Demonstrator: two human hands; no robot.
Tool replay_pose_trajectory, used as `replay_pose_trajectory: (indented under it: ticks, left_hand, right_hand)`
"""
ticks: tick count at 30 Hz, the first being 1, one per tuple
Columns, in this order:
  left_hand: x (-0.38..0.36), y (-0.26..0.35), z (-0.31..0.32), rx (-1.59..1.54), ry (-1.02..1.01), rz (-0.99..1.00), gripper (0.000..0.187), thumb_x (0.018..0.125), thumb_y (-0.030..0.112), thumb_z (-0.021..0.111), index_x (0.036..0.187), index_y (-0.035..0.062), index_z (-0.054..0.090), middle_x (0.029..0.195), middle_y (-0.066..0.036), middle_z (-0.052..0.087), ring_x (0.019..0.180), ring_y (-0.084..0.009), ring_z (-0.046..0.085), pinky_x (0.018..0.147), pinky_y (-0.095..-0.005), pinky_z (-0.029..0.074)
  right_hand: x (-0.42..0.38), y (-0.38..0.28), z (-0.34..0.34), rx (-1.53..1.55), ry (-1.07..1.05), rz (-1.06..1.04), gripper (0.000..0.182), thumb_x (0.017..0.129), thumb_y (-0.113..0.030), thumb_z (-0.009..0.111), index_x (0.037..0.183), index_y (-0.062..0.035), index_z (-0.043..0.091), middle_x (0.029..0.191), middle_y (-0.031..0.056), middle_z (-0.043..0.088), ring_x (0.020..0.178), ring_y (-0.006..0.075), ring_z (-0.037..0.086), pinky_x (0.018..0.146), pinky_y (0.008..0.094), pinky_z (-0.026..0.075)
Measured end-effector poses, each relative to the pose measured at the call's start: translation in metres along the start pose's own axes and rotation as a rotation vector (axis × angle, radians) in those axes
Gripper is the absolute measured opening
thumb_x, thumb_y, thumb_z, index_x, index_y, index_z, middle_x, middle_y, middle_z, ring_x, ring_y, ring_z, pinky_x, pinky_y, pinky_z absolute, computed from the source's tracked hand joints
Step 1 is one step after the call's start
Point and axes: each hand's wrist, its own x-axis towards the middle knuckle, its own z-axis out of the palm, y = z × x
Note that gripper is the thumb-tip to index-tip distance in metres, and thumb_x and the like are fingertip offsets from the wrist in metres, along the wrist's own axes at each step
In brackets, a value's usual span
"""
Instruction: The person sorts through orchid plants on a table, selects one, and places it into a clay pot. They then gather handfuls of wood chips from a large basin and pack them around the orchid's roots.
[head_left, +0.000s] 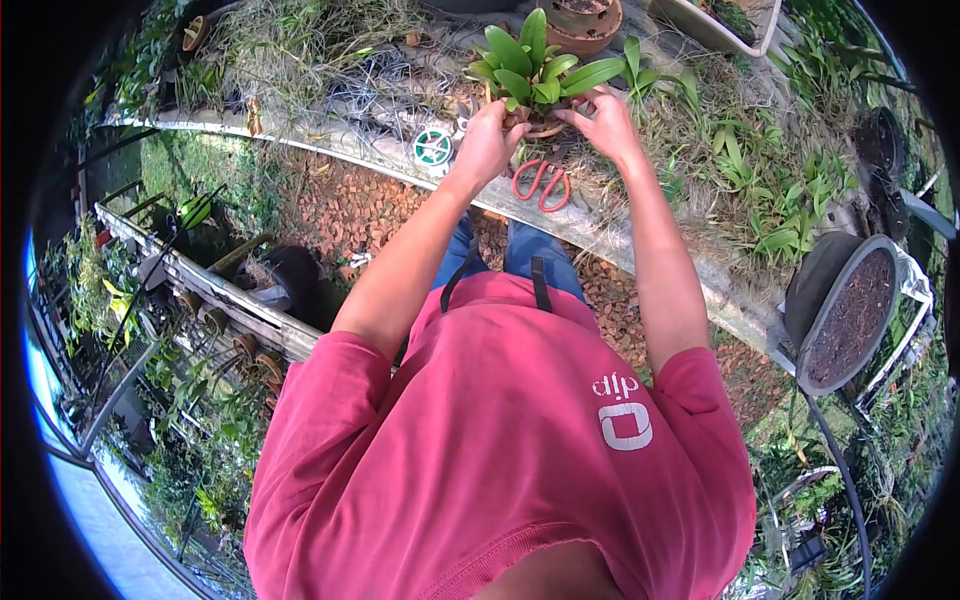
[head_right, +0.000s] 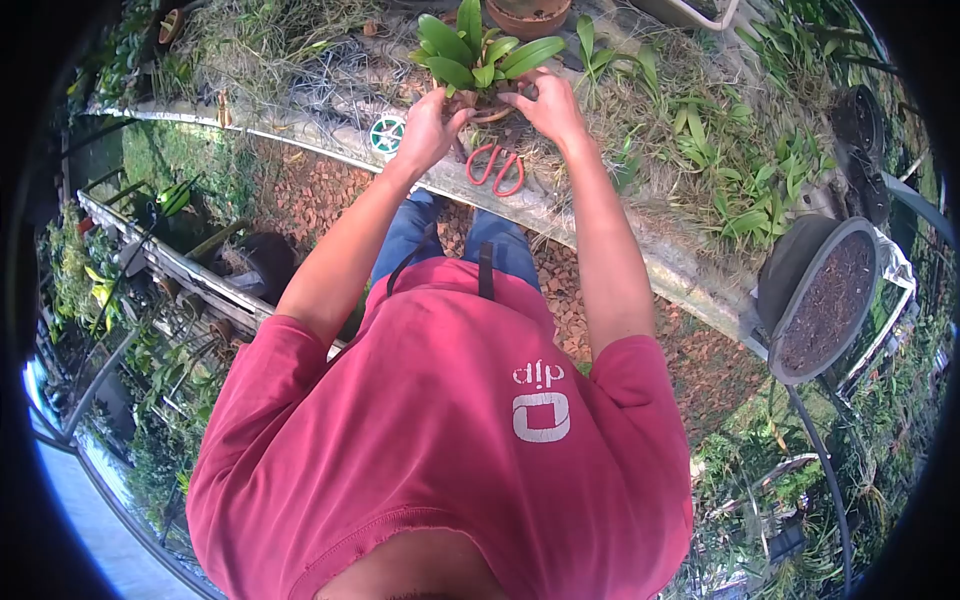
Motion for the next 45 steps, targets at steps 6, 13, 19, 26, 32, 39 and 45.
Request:
replay_pose_trajectory:
  ticks: [6,13,19,26,32,39,45]
  left_hand:
    - [0.007,-0.012,0.011,-0.035,-0.023,-0.103,0.024,0.09,0.016,0.074,0.106,-0.0015,0.072,0.101,-0.023,0.071,0.097,-0.036,0.071,0.081,-0.0446,0.057]
    - [0.009,0.003,0.032,0.269,0.085,-0.074,0.029,0.086,0.03,0.079,0.096,0.0028,0.078,0.099,-0.018,0.072,0.097,-0.0359,0.069,0.084,-0.044,0.055]
    - [0.024,-0.023,0.044,0.551,0.221,0.31,0.024,0.085,0.026,0.078,0.089,0.0029,0.075,0.097,-0.018,0.07,0.092,-0.0365,0.068,0.081,-0.0468,0.054]
    - [0.016,-0.012,0.025,0.403,0.047,0.173,0.02,0.084,0.024,0.075,0.098,0.0094,0.077,0.092,-0.018,0.069,0.088,-0.0378,0.066,0.078,-0.0452,0.055]
    - [-0.003,-0.004,0.016,0.63,-0.066,0.273,0.028,0.087,0.019,0.062,0.11,0.0138,0.076,0.111,-0.016,0.065,0.109,-0.0353,0.057,0.088,-0.049,0.05]
    - [0.003,-0.037,-0.026,0.344,-0.19,0.318,0.027,0.089,0.017,0.062,0.11,0.0055,0.075,0.108,-0.018,0.066,0.108,-0.0366,0.056,0.1,-0.0439,0.047]
    - [-0.013,-0.07,-0.104,0.163,-0.158,0.266,0.025,0.089,0.01,0.063,0.11,0.0012,0.074,0.107,-0.017,0.067,0.107,-0.0374,0.061,0.098,-0.0443,0.05]
  right_hand:
    - [-0.043,0.007,0.035,0.247,0.212,0.197,0.029,0.087,-0.018,0.078,0.112,-0.0022,0.075,0.095,0.0067,0.071,0.078,0.0131,0.063,0.075,0.0301,0.054]
    - [-0.071,-0.006,0.059,0.337,0.322,0.177,0.021,0.09,-0.012,0.074,0.107,-0.0005,0.075,0.094,0.0084,0.071,0.075,0.0139,0.064,0.07,0.0295,0.054]
    - [-0.081,-0.016,0.051,0.171,0.329,0.095,0.018,0.091,-0.011,0.072,0.105,-0.0011,0.075,0.096,0.0136,0.071,0.076,0.024,0.07,0.072,0.0345,0.057]
    - [-0.077,-0.023,0.054,-0.055,0.426,-0.035,0.017,0.089,-0.012,0.071,0.104,-0.0045,0.076,0.098,0.0125,0.069,0.089,0.03,0.066,0.081,0.0396,0.055]
    - [-0.07,-0.043,0.075,-0.463,0.335,-0.014,0.035,0.083,-0.025,0.063,0.113,-0.0131,0.076,0.121,0.0185,0.054,0.114,0.0368,0.05,0.093,0.0506,0.043]
    - [-0.037,-0.055,0.093,-0.642,0.184,0.209,0.038,0.082,-0.037,0.06,0.1,-0.0109,0.08,0.119,0.0158,0.055,0.115,0.0333,0.046,0.093,0.0507,0.038]
    - [-0.034,-0.067,0.11,-0.643,0.324,0.353,0.037,0.083,-0.036,0.061,0.103,-0.0103,0.079,0.133,0.0192,0.05,0.12,0.0363,0.044,0.1,0.052,0.035]
